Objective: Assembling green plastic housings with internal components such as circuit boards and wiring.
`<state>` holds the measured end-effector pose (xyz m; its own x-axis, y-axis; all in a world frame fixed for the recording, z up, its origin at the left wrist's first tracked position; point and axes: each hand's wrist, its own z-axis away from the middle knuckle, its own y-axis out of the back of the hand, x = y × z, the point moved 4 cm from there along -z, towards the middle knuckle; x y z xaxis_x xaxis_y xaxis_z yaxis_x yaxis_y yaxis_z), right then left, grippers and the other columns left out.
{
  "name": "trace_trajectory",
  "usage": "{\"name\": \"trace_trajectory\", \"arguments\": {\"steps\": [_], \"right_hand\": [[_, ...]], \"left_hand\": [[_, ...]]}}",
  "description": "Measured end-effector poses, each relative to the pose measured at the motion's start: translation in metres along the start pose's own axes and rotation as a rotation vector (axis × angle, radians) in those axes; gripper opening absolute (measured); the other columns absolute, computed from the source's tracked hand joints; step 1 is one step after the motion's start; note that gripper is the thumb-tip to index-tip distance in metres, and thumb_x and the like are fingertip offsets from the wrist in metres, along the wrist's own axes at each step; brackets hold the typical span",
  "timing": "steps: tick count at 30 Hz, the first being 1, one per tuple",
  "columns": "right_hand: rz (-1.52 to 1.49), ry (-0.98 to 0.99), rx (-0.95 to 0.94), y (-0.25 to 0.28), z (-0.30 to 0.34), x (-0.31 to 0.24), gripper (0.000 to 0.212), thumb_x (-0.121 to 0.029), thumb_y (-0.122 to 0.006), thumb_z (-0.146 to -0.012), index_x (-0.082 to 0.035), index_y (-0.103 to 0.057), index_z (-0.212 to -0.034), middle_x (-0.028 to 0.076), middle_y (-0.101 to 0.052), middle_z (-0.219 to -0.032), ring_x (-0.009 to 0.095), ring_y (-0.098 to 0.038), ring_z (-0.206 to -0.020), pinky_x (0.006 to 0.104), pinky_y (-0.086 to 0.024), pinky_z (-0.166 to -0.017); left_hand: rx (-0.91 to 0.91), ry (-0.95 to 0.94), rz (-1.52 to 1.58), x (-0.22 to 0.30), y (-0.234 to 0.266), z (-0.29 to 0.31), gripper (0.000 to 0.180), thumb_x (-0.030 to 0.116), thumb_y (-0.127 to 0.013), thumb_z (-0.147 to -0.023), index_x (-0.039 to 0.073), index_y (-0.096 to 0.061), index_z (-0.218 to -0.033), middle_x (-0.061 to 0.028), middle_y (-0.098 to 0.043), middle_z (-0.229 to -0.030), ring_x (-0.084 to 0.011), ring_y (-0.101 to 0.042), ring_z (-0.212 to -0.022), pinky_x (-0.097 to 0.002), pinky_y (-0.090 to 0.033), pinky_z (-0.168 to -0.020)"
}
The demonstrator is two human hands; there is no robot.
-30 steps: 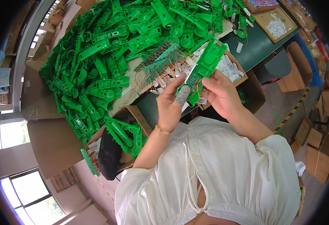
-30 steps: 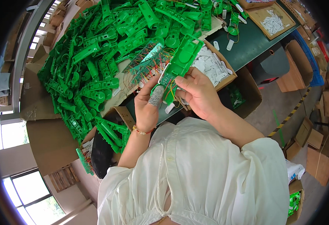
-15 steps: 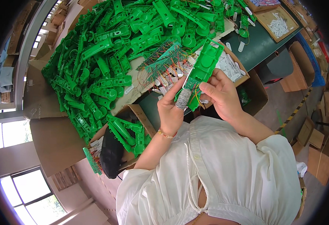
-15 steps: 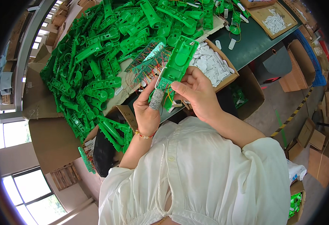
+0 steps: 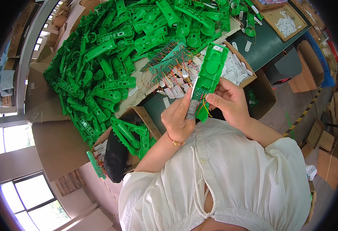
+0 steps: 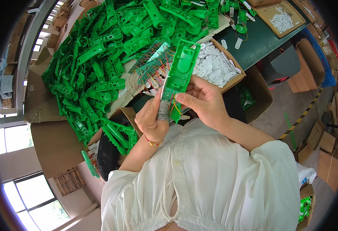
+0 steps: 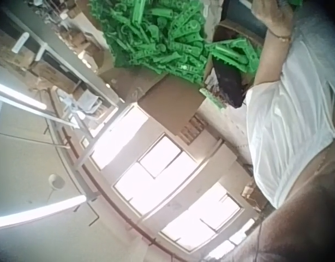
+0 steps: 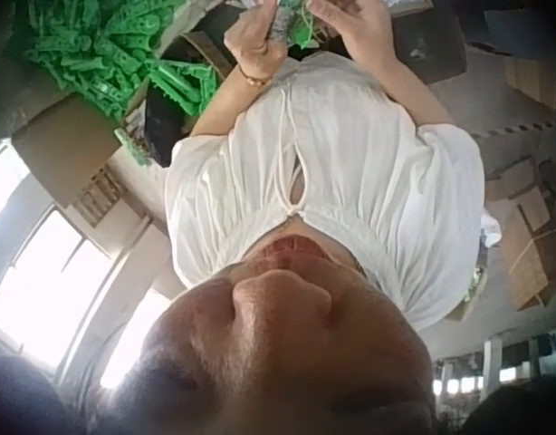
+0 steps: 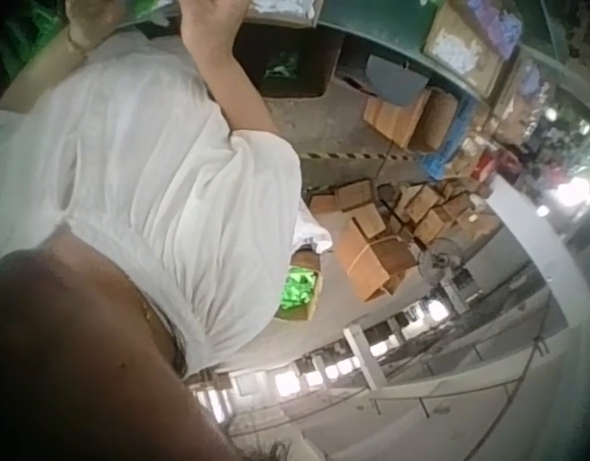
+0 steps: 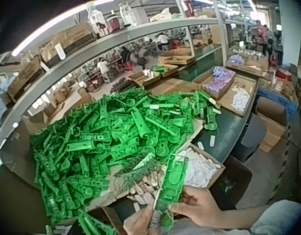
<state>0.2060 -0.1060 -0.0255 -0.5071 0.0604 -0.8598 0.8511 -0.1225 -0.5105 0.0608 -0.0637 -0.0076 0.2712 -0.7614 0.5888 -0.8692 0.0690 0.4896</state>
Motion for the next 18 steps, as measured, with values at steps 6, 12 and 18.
{"name": "trace_trajectory", "arguments": {"steps": [6, 12, 18], "right_hand": [[0.068, 0.020, 0.009, 0.009, -0.010, 0.001, 0.028, -0.009, -0.064, -0.081, 0.001, -0.054, -0.106, 0.005, -0.060, -0.088, 0.007, -0.056, -0.077, 0.0199, -0.048, -0.065], [0.207, 0.081, -0.129, 0.005, -0.013, -0.009, 0.037, -0.007, -0.063, -0.081, 0.003, -0.050, -0.114, 0.007, -0.058, -0.099, 0.009, -0.056, -0.085, 0.0224, -0.049, -0.071], [0.206, 0.081, -0.040, -0.003, -0.006, -0.010, 0.053, -0.007, -0.063, -0.082, 0.001, -0.040, -0.129, 0.007, -0.061, -0.091, 0.009, -0.056, -0.079, 0.0225, -0.052, -0.062]], "left_hand": [[-0.114, 0.215, 0.162, -0.013, -0.004, 0.001, 0.040, -0.005, -0.060, -0.075, 0.001, -0.058, -0.115, -0.0104, -0.065, -0.085, -0.0157, -0.062, -0.073, -0.0243, -0.048, -0.068], [-0.200, 1.032, 1.297, -0.021, -0.024, 0.005, 0.038, 0.022, -0.040, -0.095, 0.003, -0.039, -0.128, -0.0068, -0.057, -0.111, -0.0133, -0.058, -0.092, -0.0277, -0.050, -0.076], [-0.228, 0.870, 1.293, -0.012, -0.029, 0.005, 0.042, 0.025, -0.044, -0.094, 0.003, -0.038, -0.130, -0.0079, -0.056, -0.113, -0.0157, -0.059, -0.093, -0.0301, -0.051, -0.076]]}}
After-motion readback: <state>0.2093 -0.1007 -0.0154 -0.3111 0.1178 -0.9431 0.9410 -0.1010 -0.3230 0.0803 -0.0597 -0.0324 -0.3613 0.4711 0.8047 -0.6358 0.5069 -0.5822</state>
